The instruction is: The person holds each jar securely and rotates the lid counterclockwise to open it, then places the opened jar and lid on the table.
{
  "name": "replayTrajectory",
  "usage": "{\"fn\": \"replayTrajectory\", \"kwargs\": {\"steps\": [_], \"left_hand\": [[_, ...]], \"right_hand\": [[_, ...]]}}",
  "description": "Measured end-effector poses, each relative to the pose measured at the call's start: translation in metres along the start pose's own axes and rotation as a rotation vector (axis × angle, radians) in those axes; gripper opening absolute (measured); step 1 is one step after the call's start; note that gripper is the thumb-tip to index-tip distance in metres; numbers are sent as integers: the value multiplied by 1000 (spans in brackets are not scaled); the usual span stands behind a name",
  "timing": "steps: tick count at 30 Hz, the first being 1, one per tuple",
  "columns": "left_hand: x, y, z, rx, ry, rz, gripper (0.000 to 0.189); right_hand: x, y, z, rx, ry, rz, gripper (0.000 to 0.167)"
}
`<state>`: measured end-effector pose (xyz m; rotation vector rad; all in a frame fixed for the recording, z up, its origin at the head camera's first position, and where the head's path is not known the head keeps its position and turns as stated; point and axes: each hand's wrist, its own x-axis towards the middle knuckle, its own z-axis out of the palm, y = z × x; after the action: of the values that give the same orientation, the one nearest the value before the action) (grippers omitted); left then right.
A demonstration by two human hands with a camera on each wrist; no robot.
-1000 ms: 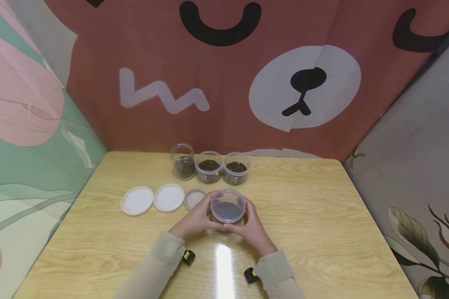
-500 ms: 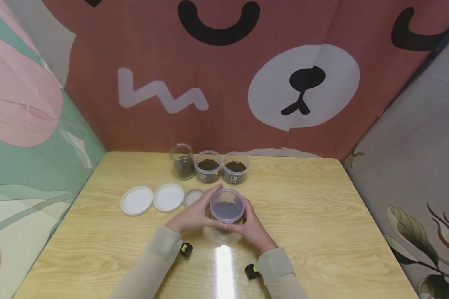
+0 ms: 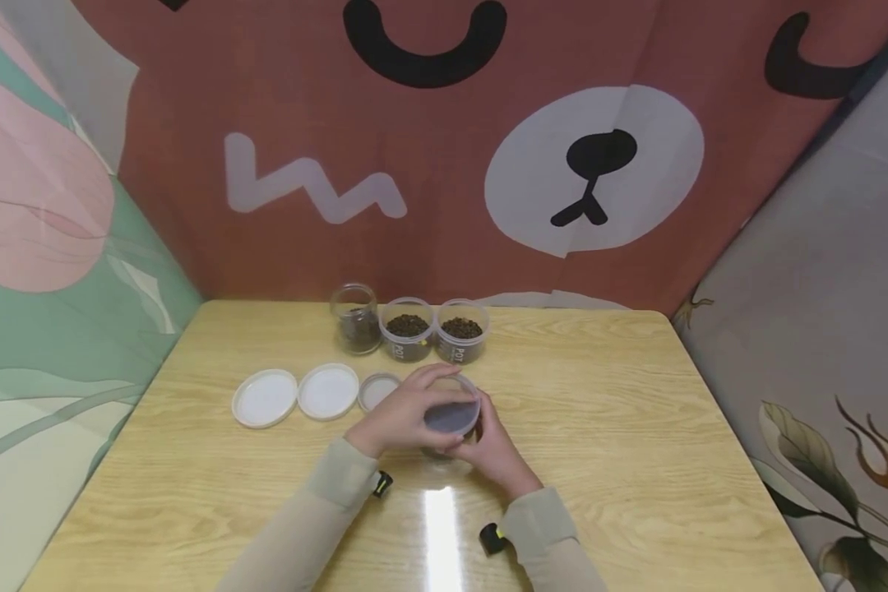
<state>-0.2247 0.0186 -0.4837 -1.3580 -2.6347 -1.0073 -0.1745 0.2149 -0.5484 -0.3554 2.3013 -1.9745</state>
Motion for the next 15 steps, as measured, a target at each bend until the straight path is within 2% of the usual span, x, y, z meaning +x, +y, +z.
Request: {"fn": "replayTrajectory", "kwargs": {"steps": [6,15], "left_hand": [[2,5,9,132,59,-7,51],[1,12,14,162,108,-51,48]], "right_hand": [[0,0,1,-44,31,28,98],[-1,-1,2,-70,49,38,95]]}}
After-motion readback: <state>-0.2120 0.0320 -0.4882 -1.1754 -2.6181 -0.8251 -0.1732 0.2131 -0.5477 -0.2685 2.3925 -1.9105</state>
